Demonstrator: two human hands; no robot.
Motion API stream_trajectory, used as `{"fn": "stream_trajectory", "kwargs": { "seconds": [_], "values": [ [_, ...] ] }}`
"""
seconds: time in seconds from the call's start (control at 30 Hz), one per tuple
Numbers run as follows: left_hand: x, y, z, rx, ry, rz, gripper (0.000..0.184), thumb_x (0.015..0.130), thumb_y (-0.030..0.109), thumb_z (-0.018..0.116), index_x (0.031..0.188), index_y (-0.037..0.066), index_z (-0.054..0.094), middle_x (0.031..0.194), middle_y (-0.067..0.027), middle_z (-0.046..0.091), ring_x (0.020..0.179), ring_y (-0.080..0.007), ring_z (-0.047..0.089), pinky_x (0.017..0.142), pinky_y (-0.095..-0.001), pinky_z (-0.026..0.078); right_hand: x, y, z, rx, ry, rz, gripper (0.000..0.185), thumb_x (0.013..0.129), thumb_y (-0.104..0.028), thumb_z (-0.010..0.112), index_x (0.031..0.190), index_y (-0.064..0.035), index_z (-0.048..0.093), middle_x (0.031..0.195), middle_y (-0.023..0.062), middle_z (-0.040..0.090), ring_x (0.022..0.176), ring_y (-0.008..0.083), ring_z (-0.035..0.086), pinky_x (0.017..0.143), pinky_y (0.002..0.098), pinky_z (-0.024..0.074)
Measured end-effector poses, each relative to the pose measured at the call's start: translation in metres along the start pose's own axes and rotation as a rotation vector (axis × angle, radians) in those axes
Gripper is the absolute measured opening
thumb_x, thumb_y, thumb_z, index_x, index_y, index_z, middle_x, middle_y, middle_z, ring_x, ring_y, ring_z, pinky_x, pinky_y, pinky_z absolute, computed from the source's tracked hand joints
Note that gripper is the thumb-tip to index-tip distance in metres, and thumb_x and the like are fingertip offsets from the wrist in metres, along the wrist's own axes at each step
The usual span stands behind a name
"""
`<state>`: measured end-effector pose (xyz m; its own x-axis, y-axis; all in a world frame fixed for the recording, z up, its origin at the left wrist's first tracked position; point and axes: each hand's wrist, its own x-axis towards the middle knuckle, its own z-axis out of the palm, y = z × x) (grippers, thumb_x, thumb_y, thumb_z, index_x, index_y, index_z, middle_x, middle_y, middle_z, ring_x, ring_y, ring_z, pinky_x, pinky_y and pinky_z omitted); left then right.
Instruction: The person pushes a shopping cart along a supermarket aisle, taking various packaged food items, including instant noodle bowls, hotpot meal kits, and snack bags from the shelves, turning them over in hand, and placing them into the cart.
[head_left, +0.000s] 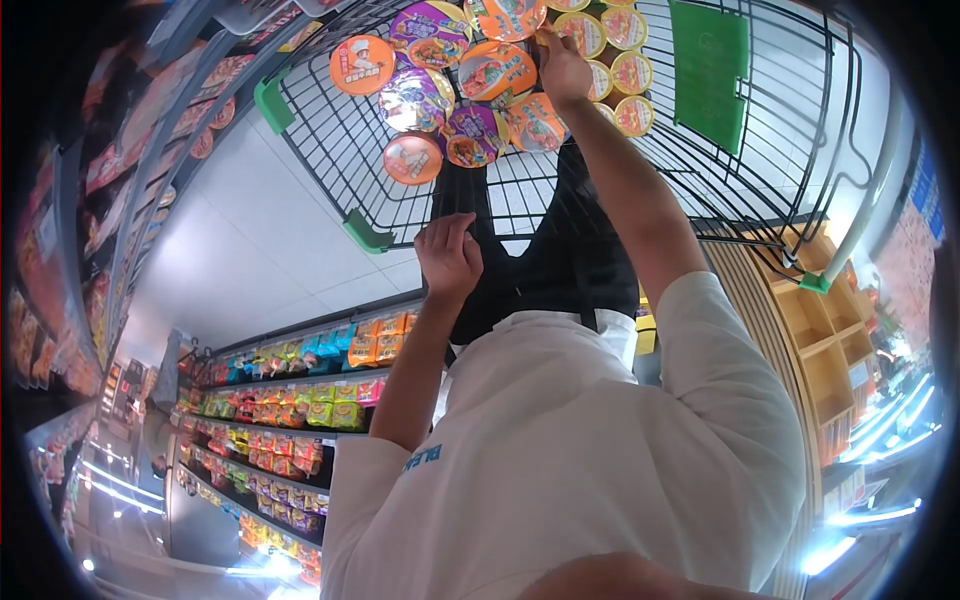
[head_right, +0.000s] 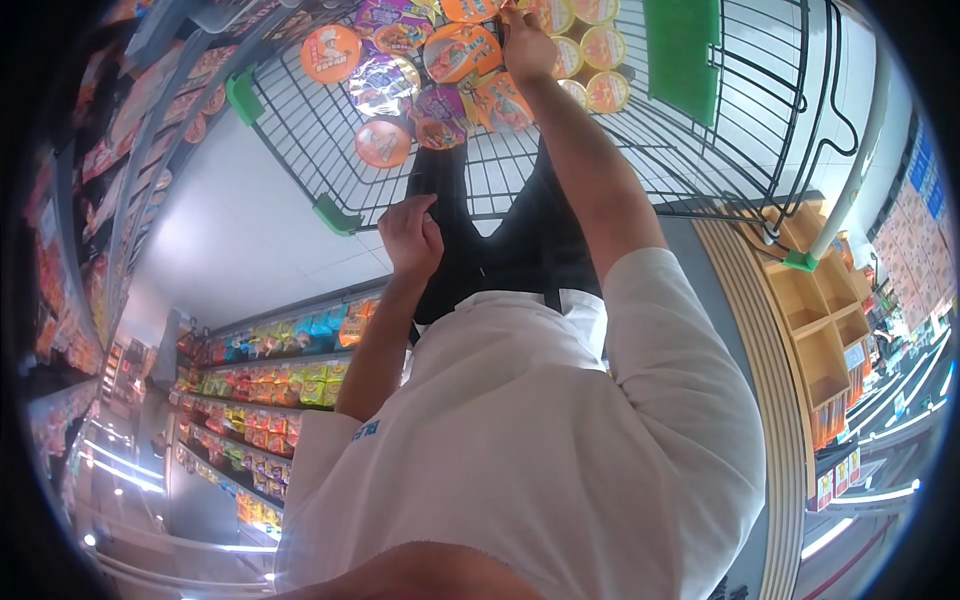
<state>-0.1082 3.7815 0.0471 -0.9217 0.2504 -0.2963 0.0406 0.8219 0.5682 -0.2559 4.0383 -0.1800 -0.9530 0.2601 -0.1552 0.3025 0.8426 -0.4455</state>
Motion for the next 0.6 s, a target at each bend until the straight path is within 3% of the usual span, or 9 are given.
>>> {"fn": "stream_trajectory", "kwargs": {
  "seconds": [0.17,0.27,0.37,0.5,0.6],
  "values": [
    [-0.001,-0.003,0.013,0.057,0.093,0.050,0.028,0.075,0.009,0.051,0.102,0.012,0.060,0.099,-0.0039,0.064,0.095,-0.0248,0.057,0.086,-0.0424,0.034,0.009,-0.004,0.000,-0.133,-0.182,-0.001,0.039,0.093,-0.017,0.054,0.131,-0.0189,0.047,0.102,0.0155,0.063,0.080,0.0391,0.066,0.064,0.0492,0.0559],
    [-0.005,-0.004,0.013,0.057,0.077,0.058,0.026,0.075,0.009,0.052,0.099,0.012,0.059,0.098,-0.0034,0.063,0.095,-0.0248,0.056,0.087,-0.0425,0.034,0.007,-0.010,-0.007,-0.108,-0.190,0.037,0.041,0.086,-0.008,0.054,0.125,-0.0170,0.051,0.107,0.0136,0.061,0.085,0.0371,0.067,0.069,0.0484,0.0554],
    [-0.004,-0.006,0.016,0.069,0.097,0.056,0.024,0.075,0.010,0.052,0.098,0.012,0.059,0.097,-0.0033,0.063,0.094,-0.0245,0.056,0.087,-0.0421,0.033,-0.004,-0.009,-0.018,0.040,-0.097,0.028,0.039,0.084,-0.006,0.056,0.123,-0.0123,0.052,0.110,0.0137,0.061,0.091,0.0353,0.066,0.072,0.0457,0.0558],
    [-0.005,-0.005,0.015,0.065,0.114,0.070,0.022,0.075,0.010,0.051,0.095,0.013,0.059,0.096,-0.0032,0.063,0.093,-0.0239,0.056,0.087,-0.0419,0.033,-0.012,-0.007,-0.013,-0.009,-0.170,0.054,0.035,0.084,-0.006,0.058,0.118,-0.0081,0.053,0.108,0.0135,0.062,0.094,0.0340,0.065,0.074,0.0431,0.0559],
    [-0.005,-0.006,0.017,0.070,0.121,0.075,0.021,0.075,0.010,0.051,0.094,0.013,0.059,0.095,-0.0031,0.063,0.093,-0.0238,0.055,0.086,-0.0418,0.032,-0.018,0.001,0.009,-0.085,-0.085,-0.088,0.032,0.084,-0.007,0.058,0.115,-0.0031,0.053,0.107,0.0140,0.062,0.093,0.0339,0.065,0.073,0.0421,0.0565]
  ]
}}
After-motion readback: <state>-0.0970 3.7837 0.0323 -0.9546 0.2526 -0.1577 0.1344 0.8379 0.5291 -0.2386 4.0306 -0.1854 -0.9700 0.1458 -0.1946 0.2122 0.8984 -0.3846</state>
